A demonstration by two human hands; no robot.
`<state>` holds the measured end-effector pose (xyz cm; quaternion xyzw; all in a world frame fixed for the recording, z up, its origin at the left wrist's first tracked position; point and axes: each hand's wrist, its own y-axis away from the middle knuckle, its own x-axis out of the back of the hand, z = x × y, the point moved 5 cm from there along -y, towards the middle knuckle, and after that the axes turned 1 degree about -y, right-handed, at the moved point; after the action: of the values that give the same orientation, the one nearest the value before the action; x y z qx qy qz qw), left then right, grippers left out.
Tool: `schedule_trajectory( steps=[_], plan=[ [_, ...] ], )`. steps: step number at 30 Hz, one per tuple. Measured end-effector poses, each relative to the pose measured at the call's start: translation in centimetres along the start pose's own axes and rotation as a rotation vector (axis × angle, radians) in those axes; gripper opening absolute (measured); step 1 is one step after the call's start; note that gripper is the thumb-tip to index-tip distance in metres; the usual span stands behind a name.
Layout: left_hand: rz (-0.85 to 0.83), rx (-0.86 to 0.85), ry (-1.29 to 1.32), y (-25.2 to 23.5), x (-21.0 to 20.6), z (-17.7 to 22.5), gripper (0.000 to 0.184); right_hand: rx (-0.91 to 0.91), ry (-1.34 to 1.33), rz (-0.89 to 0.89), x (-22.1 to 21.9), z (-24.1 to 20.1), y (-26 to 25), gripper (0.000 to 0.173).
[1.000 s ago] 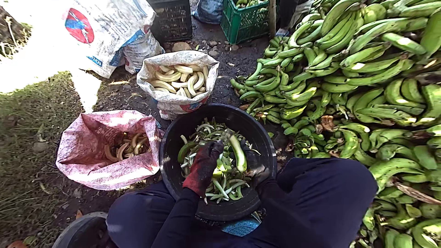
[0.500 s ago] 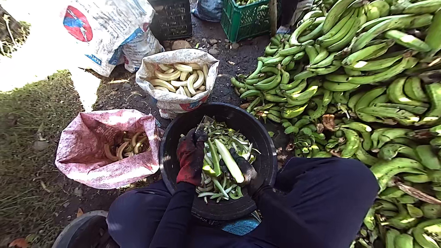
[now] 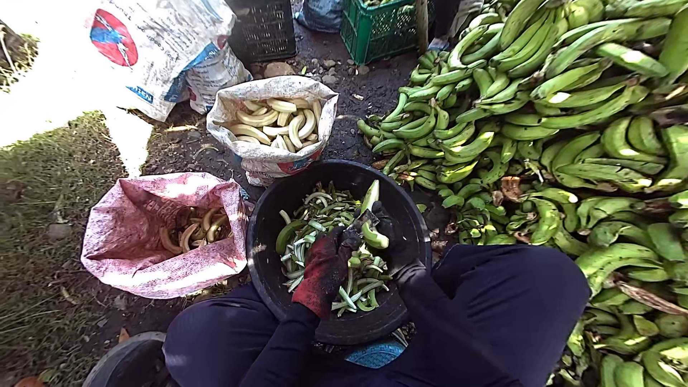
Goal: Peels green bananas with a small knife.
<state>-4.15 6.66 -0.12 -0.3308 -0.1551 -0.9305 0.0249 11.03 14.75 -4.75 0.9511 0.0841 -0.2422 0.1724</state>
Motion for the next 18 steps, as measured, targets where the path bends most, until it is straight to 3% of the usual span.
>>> schedule_trajectory(
  steps=[4, 6, 9, 13, 18],
  plan=[
    [0.181, 0.079, -0.132, -2.9, 3.1, -2.2, 0.047, -0.369, 0.111, -0.501, -2.3, 2.0, 4.2, 0.034],
    [0.237, 0.079, -0.083, -3.2, 3.8, -2.6, 0.051, -0.441, 0.086, -0.510, -1.8, 3.0, 4.4, 0.034],
    [0.156, 0.001, -0.017, -1.8, 2.9, -0.9, 0.050, -0.338, 0.000, -0.225, -0.9, 2.1, 2.9, 0.042],
    [0.028, -0.121, -0.082, 0.0, 0.1, 1.2, 0.053, -0.001, -0.011, 0.148, 0.7, 0.6, -0.9, 0.042],
    [0.141, -0.192, -0.162, 0.4, -0.2, 1.7, 0.064, -0.001, -0.004, 0.544, -0.7, -2.2, -1.4, 0.043]
  ],
)
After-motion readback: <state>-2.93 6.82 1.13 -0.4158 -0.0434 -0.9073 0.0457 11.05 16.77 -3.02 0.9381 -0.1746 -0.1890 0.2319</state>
